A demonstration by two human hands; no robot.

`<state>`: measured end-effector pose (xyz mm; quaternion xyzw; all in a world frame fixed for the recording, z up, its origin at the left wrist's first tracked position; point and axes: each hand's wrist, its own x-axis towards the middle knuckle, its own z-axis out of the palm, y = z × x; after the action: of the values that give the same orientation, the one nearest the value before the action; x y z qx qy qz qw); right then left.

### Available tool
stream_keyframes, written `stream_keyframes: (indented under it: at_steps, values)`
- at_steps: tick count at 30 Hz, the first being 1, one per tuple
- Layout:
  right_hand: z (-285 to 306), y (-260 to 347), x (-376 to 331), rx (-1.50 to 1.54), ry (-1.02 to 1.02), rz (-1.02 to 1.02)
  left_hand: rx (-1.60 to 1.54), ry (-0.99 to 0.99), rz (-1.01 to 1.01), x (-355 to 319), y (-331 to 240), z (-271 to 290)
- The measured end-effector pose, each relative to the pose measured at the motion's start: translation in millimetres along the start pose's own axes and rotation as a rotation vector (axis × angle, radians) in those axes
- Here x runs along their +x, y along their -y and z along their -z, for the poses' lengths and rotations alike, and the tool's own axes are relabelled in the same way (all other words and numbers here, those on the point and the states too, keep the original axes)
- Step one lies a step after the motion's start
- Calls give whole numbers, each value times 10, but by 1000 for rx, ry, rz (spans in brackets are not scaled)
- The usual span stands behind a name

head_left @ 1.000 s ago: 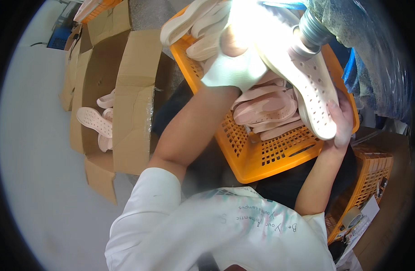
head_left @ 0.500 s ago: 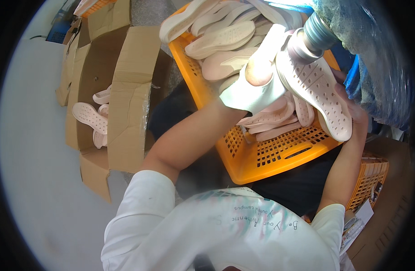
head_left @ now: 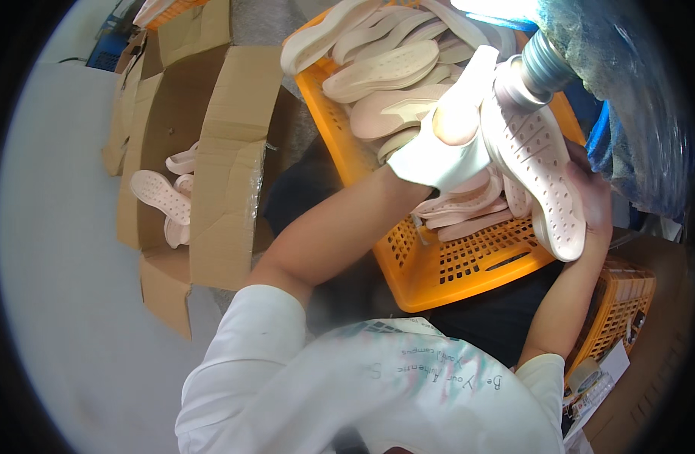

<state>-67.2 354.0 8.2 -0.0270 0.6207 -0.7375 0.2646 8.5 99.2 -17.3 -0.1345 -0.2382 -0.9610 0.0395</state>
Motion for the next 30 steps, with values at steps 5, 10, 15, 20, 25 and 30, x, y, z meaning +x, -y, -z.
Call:
stream_keyframes:
  at_steps: [5, 10, 15, 20, 25, 30]
  values:
    - [90, 243, -10, -488, -194, 44, 231, 120, -180, 126, 252, 306]
    - [259, 359, -48, -675, -147, 207, -56, 75, -45, 93, 275, 318]
    - [89, 299, -245, -533, -75, 40, -63, 70, -39, 61, 199, 108]
    - [-316, 187, -505, -171, 165, 144, -32, 56, -68, 71, 115, -4]
    - [-605, 140, -474, -37, 78, 121, 2, 31, -82, 27, 108, -70]
    - [-737, -20, -413, 245, -115, 68, 29, 6, -104, -35, 127, -187]
